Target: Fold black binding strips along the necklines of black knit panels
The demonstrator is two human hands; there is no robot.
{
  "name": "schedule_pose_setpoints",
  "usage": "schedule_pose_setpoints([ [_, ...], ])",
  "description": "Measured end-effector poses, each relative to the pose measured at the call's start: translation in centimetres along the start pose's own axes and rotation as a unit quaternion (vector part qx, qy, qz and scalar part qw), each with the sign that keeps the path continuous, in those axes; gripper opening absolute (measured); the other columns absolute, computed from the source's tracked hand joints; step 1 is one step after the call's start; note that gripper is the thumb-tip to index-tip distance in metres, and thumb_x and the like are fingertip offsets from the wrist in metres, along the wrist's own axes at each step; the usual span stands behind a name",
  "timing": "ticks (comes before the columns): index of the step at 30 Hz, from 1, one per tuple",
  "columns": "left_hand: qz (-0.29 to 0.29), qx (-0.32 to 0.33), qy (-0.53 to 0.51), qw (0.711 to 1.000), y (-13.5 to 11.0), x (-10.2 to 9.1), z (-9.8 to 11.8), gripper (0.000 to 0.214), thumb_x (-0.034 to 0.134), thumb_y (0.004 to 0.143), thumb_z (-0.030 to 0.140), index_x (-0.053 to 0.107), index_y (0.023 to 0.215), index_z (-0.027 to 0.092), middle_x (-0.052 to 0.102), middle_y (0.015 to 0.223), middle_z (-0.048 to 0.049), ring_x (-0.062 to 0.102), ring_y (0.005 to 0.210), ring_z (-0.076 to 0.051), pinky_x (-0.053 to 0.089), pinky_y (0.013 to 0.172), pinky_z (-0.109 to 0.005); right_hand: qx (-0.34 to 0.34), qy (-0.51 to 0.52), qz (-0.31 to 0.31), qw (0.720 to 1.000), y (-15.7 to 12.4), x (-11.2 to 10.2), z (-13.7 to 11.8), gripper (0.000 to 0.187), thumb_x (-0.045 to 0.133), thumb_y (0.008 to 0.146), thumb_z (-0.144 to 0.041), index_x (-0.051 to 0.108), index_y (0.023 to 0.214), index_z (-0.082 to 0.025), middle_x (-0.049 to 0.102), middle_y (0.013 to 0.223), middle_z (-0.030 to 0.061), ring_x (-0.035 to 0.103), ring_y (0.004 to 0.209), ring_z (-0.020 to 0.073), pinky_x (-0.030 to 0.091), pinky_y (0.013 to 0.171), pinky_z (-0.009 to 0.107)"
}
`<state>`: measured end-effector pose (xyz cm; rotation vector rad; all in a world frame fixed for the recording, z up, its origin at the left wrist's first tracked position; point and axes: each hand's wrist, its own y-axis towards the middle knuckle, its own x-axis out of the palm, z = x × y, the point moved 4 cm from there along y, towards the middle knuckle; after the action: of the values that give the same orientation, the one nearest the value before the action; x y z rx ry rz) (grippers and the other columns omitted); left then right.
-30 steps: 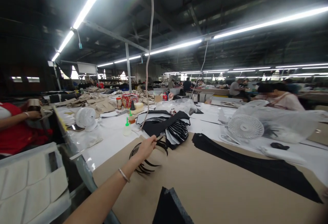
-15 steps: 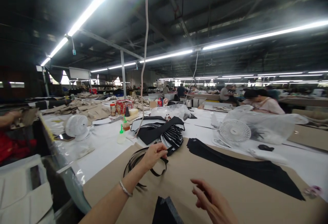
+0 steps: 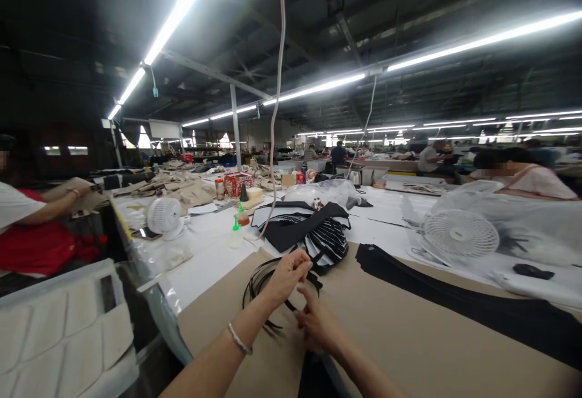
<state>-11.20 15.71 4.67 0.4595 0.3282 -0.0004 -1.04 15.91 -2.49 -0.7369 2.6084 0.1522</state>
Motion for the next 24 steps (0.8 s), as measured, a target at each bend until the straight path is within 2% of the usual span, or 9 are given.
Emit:
schedule_pose_setpoints([
  [2, -0.014, 0.002, 0.026, 1.0, -0.5, -0.2, 0.2, 0.015, 0.051, 0.085, 0.032, 0.052, 0.079, 0.018, 0.046, 0.061, 0.006, 0.045, 0.056, -0.009, 0.037, 0.056, -0.021, -0.017, 0.061, -0.006, 0.998, 0.6, -0.1, -0.5, 0.055, 0.052, 0.07, -0.036, 0.046, 0.121, -0.016, 0.058, 0.065, -0.0029, 0.053, 0.042, 0.0135, 0.04, 0.043, 0.025],
  [6, -0.024, 0.013, 0.072, 0.997, -1.3, -0.4, 0.6, 0.006, 0.051, 0.084, 0.023, 0.055, 0.083, 0.018, 0.053, 0.069, 0.0047, 0.05, 0.061, -0.01, 0.039, 0.06, -0.021, -0.07, 0.152, 0.005, 0.986, 0.6, -1.9, -1.8, 0.046, 0.051, 0.072, -0.054, 0.052, 0.101, -0.019, 0.058, 0.074, -0.0012, 0.055, 0.051, 0.0114, 0.041, 0.05, 0.024],
  [9, -0.021, 0.028, 0.103, 0.994, -1.3, -0.3, 1.0, 0.007, 0.048, 0.086, 0.02, 0.055, 0.087, 0.018, 0.056, 0.07, 0.0041, 0.05, 0.063, -0.01, 0.039, 0.063, -0.022, -0.088, 0.187, 0.017, 0.978, 0.0, -3.2, -2.2, 0.042, 0.059, 0.07, -0.056, 0.057, 0.088, -0.018, 0.059, 0.076, -0.0001, 0.053, 0.052, 0.0106, 0.04, 0.05, 0.024],
  [12, -0.036, 0.049, 0.137, 0.989, -1.0, 0.2, 1.6, 0.014, 0.046, 0.087, 0.017, 0.058, 0.094, 0.019, 0.062, 0.078, 0.0023, 0.055, 0.068, -0.011, 0.041, 0.068, -0.023, -0.085, 0.221, 0.044, 0.971, -0.6, -4.0, -2.2, 0.044, 0.065, 0.068, -0.056, 0.062, 0.091, -0.018, 0.06, 0.078, 0.0008, 0.052, 0.053, 0.0107, 0.039, 0.05, 0.024],
  [16, -0.049, 0.071, 0.214, 0.973, -1.0, 1.1, 1.6, 0.018, 0.047, 0.089, 0.018, 0.062, 0.098, 0.021, 0.068, 0.087, 0.0017, 0.061, 0.08, -0.013, 0.041, 0.082, -0.026, -0.072, 0.257, 0.113, 0.957, -1.3, -5.2, -1.9, 0.048, 0.064, 0.072, -0.063, 0.066, 0.082, -0.015, 0.054, 0.065, -0.0003, 0.046, 0.052, 0.0099, 0.036, 0.049, 0.023],
  [20, -0.044, 0.064, 0.319, 0.944, -1.8, 1.4, -0.7, 0.014, 0.051, 0.09, 0.022, 0.063, 0.097, 0.021, 0.069, 0.094, -0.0012, 0.06, 0.093, -0.018, 0.036, 0.091, -0.033, -0.07, 0.276, 0.192, 0.939, -2.5, -7.7, -2.3, 0.054, 0.067, 0.07, -0.064, 0.07, 0.092, -0.015, 0.054, 0.066, -0.0006, 0.045, 0.052, 0.0102, 0.036, 0.048, 0.023],
  [24, -0.05, 0.032, 0.411, 0.91, -3.0, -0.1, -4.4, 0.021, 0.042, 0.094, 0.019, 0.063, 0.094, 0.019, 0.067, 0.092, -0.0026, 0.059, 0.09, -0.018, 0.036, 0.092, -0.038, -0.077, 0.286, 0.262, 0.919, -4.1, -12.7, -2.6, 0.051, 0.071, 0.068, -0.061, 0.07, 0.096, -0.018, 0.056, 0.062, 0.0, 0.053, 0.063, 0.0147, 0.044, 0.054, 0.023],
])
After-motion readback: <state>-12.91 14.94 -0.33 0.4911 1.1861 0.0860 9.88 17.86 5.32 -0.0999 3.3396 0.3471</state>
